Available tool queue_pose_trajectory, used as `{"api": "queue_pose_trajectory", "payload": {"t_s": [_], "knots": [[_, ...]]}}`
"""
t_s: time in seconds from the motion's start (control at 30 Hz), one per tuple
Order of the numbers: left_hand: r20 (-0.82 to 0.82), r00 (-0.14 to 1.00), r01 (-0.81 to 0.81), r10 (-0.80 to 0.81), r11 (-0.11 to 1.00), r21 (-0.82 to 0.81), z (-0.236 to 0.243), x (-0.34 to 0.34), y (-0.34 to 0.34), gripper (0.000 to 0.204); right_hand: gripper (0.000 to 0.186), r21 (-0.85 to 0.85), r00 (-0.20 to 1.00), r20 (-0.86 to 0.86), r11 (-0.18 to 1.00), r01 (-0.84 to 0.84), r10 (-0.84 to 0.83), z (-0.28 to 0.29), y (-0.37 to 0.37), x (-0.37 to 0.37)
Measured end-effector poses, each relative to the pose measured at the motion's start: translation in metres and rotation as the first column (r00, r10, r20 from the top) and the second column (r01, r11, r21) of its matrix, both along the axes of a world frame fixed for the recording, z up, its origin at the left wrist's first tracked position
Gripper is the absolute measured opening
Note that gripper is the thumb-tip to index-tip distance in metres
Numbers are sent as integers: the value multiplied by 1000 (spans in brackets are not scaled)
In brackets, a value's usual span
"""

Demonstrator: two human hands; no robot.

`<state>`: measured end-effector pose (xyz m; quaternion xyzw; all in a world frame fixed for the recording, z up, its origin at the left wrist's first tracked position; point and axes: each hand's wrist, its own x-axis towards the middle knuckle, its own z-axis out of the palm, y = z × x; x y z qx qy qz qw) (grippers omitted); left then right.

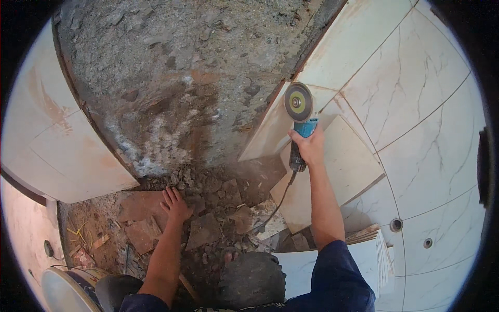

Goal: The person moves a bucket and an electric fan, then grinds the edge of a wall tile using an angle grinder.

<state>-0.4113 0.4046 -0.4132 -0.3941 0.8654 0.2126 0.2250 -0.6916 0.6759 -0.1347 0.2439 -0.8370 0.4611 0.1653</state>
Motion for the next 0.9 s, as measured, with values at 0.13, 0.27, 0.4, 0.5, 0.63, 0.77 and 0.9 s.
{"api": "queue_pose_trajectory", "payload": {"t_s": [0.13, 0.27, 0.4, 0.5, 0.63, 0.77, 0.9], "knots": [[-13, 1000, -12, 12, 1000, 7, 1, -1, -1, 123, 48, -39, 998, -57, 998, -39, 37, -5, 2, -2], [-34, 999, -7, 8, 1000, 20, 0, -1, 0, 123, 48, -19, 999, -26, 999, -30, 30, -9, 2, 0], [13, 1000, -1, 1, 1000, -3, -2, -1, 0, 123, 45, 44, 1000, 5, 999, -15, 14, -11, 3, 6], [-44, 999, -25, 25, 1000, -1, -4, -1, 0, 125, 44, 62, 1000, 25, 998, -4, 2, -11, 3, 9], [-47, 999, -19, 19, 1000, 6, -4, -1, -1, 125, 57, 57, 997, 80, 998, -9, 4, -14, 3, 10], [-41, 999, -13, 13, 1000, 13, -3, -2, 0, 124, 57, 37, 996, 91, 999, -14, 11, -20, 4, 11], [-4, 1000, -18, 18, 1000, 6, -2, -3, -1, 125, 55, 7, 999, 34, 999, -41, 41, -21, 2, 12]]}}
